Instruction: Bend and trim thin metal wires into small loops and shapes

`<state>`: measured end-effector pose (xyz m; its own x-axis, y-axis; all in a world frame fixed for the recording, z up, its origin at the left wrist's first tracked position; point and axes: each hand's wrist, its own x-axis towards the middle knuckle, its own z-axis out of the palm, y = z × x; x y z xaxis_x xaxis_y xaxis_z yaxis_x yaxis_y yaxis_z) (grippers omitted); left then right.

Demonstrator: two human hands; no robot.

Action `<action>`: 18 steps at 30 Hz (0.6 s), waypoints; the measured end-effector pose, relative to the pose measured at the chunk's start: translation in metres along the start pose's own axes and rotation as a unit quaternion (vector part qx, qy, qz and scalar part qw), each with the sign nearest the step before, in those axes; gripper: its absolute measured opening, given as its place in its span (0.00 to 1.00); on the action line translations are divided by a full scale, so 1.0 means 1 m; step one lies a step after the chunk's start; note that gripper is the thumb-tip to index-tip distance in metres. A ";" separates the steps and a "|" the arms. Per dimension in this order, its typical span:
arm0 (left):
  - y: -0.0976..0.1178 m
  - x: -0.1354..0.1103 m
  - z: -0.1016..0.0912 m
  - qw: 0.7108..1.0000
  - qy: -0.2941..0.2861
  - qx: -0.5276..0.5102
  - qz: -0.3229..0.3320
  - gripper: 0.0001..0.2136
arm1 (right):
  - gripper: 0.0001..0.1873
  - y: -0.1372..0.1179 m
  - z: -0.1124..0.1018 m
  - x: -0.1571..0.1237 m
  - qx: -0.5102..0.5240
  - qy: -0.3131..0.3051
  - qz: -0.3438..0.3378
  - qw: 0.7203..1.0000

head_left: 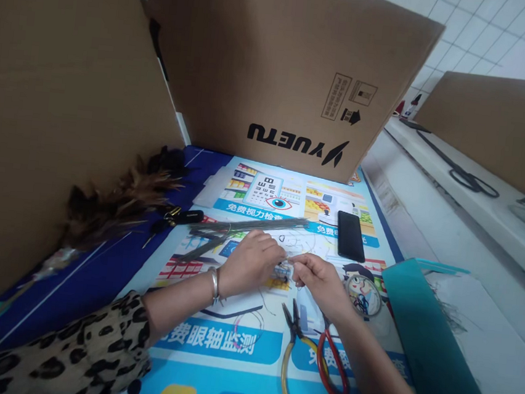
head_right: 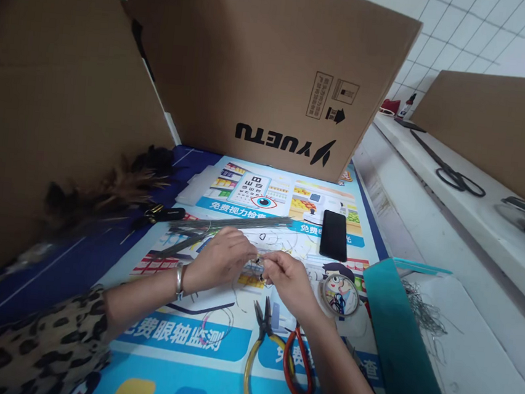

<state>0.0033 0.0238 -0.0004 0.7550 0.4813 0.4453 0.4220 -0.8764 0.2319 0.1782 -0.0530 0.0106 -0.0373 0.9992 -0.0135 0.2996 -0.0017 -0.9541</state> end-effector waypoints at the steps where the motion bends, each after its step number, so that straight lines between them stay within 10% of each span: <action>1: 0.000 0.001 -0.001 1.000 -0.009 0.004 0.000 0.09 | 0.10 0.002 0.000 0.001 -0.034 -0.001 0.002 0.999; 11: 0.010 0.003 -0.005 0.946 -0.161 -0.258 -0.111 0.12 | 0.13 -0.002 0.005 -0.007 -0.490 0.087 -0.197 0.845; 18: 0.006 0.004 -0.007 0.983 -0.094 -0.146 -0.050 0.09 | 0.12 -0.009 0.008 -0.012 -0.503 0.098 -0.220 0.830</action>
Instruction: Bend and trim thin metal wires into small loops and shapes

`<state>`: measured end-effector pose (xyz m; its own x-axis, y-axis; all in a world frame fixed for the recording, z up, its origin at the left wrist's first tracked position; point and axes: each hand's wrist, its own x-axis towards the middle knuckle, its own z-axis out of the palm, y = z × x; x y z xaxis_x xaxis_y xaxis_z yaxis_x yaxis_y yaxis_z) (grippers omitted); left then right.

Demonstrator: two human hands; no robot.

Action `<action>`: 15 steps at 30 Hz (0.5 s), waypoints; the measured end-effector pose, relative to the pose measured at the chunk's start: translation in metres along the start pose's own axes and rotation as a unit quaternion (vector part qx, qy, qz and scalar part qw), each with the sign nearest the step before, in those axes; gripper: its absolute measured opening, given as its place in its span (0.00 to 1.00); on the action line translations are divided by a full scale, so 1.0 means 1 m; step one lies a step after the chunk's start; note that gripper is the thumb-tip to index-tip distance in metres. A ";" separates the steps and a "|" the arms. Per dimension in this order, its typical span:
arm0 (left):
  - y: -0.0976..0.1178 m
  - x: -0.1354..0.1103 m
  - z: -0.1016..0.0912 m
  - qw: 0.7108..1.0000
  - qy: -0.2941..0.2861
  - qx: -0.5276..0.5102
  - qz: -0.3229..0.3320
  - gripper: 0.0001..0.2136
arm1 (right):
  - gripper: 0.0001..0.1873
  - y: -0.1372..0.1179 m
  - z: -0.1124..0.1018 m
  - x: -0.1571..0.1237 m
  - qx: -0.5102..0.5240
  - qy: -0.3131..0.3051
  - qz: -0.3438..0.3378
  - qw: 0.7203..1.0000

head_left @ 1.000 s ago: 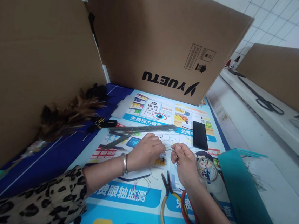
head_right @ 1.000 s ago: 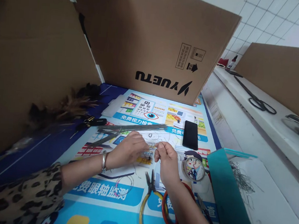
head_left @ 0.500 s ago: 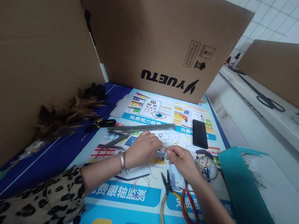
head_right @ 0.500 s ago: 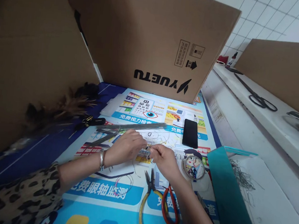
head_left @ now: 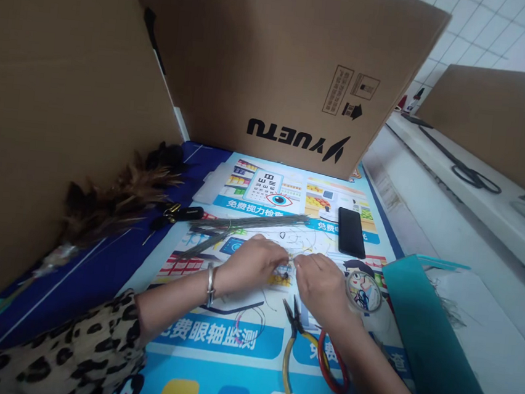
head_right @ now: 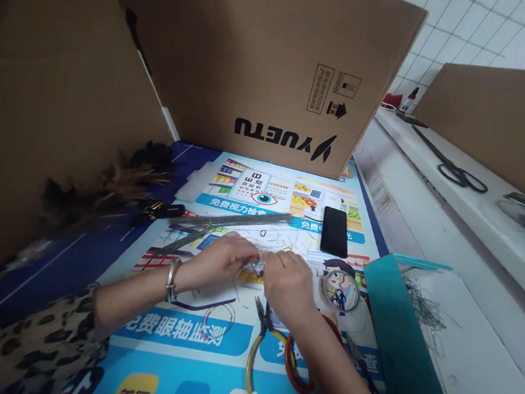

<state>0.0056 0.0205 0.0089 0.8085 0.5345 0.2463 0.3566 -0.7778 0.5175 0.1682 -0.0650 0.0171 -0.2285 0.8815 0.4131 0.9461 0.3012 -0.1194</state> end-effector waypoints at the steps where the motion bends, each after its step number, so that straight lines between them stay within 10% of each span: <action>1: 0.000 0.000 0.001 1.000 -0.007 0.015 0.009 0.09 | 0.12 0.001 0.001 0.000 0.006 0.005 0.011 1.000; 15: -0.008 0.003 -0.011 0.983 0.033 0.164 0.069 0.08 | 0.10 0.003 -0.008 0.009 0.243 -0.031 0.120 0.962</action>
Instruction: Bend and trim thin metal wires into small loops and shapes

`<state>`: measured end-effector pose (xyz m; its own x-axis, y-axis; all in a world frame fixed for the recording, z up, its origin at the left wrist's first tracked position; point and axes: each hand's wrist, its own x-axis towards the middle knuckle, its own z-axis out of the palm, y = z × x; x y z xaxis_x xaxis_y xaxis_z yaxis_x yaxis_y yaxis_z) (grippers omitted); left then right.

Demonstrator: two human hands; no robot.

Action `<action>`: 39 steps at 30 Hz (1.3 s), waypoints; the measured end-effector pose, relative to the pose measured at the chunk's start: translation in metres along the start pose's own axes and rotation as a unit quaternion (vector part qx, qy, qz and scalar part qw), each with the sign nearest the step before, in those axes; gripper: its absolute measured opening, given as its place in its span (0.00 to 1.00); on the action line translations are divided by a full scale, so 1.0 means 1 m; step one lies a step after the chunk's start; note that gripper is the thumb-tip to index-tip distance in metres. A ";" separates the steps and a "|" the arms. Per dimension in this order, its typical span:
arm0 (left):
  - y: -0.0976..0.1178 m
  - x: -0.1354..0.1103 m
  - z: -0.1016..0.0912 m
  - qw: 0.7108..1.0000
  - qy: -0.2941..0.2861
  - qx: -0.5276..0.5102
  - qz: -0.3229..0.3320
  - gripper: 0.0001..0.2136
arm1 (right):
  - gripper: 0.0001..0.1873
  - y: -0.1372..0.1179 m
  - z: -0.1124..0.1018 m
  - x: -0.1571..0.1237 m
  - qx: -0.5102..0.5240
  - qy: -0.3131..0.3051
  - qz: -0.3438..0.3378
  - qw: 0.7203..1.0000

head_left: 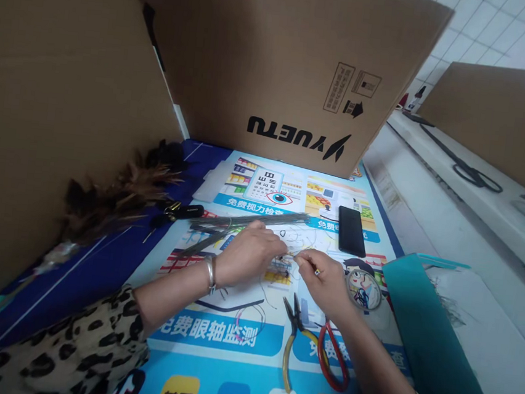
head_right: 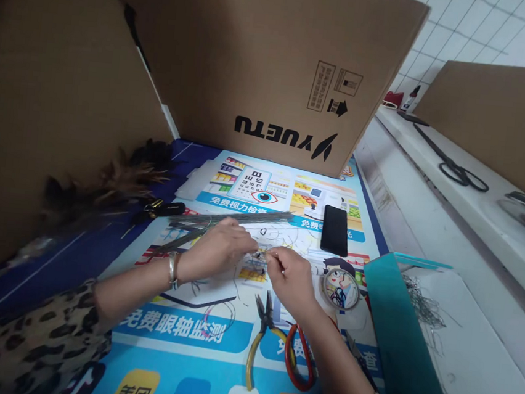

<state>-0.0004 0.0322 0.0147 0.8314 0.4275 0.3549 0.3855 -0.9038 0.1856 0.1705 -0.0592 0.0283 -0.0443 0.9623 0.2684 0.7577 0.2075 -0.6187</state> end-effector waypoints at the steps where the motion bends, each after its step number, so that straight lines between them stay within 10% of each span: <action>1: -0.002 0.000 0.000 1.000 0.002 0.009 -0.001 0.08 | 0.09 0.001 -0.001 0.001 0.007 0.009 0.004 1.000; 12: -0.011 0.002 -0.005 0.997 -0.013 -0.074 -0.034 0.11 | 0.10 0.017 0.000 0.001 0.107 0.013 0.091 0.990; 18: -0.017 0.000 -0.003 0.948 -0.082 -0.304 -0.040 0.13 | 0.10 0.027 0.000 0.000 0.231 0.017 0.152 0.961; 25: -0.020 0.000 -0.002 0.981 -0.041 -0.186 -0.029 0.11 | 0.09 0.033 0.005 0.002 0.327 0.001 0.189 0.926; 33: -0.024 -0.003 0.011 0.867 -0.013 -0.469 -0.166 0.13 | 0.10 0.037 -0.009 0.004 0.329 -0.054 0.205 0.920; 39: -0.019 -0.003 0.007 0.876 -0.056 -0.457 -0.148 0.14 | 0.12 0.038 -0.005 0.005 0.328 -0.029 0.194 0.924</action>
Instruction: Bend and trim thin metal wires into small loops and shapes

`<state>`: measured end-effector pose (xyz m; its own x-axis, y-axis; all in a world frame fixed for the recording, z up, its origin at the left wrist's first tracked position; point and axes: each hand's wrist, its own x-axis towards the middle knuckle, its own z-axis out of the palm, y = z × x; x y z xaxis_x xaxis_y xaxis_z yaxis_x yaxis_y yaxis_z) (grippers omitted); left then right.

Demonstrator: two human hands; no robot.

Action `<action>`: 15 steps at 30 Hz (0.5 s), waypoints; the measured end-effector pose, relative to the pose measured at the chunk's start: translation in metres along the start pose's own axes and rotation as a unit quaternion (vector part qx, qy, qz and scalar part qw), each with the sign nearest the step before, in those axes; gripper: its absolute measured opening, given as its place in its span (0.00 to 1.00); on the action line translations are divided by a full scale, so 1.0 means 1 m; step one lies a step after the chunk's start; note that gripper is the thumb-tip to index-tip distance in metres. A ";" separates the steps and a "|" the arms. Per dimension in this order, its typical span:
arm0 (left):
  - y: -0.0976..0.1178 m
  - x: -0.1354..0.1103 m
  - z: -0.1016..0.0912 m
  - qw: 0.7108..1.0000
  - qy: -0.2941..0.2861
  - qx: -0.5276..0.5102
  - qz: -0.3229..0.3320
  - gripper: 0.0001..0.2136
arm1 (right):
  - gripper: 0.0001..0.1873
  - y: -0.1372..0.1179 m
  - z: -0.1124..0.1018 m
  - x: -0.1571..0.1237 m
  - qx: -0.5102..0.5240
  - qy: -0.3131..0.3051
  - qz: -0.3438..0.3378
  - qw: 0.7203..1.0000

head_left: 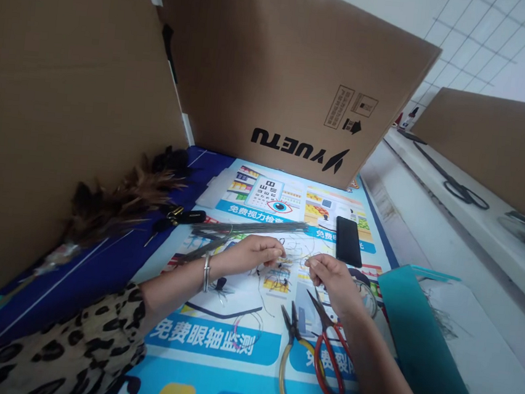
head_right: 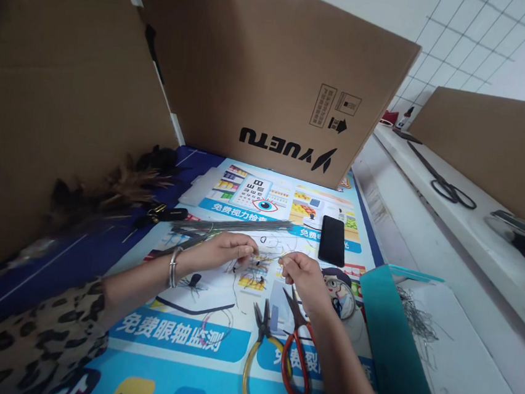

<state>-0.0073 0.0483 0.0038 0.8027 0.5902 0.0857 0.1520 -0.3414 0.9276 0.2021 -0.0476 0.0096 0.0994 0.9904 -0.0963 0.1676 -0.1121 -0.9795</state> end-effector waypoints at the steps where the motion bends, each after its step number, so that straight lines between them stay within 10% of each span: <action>1: 0.002 0.000 0.000 1.000 -0.005 0.013 0.003 0.13 | 0.12 0.000 0.001 0.000 0.001 0.001 -0.001 1.000; 15: 0.012 -0.007 0.021 0.998 -0.039 0.017 -0.037 0.16 | 0.11 -0.005 0.030 -0.013 -0.189 0.029 -0.092 0.977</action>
<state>0.0009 0.0249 0.0071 0.8302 0.5573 -0.0126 0.2319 -0.3248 0.9169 0.1709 -0.0572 0.0107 0.0876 0.9915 0.0963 0.5370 0.0344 -0.8429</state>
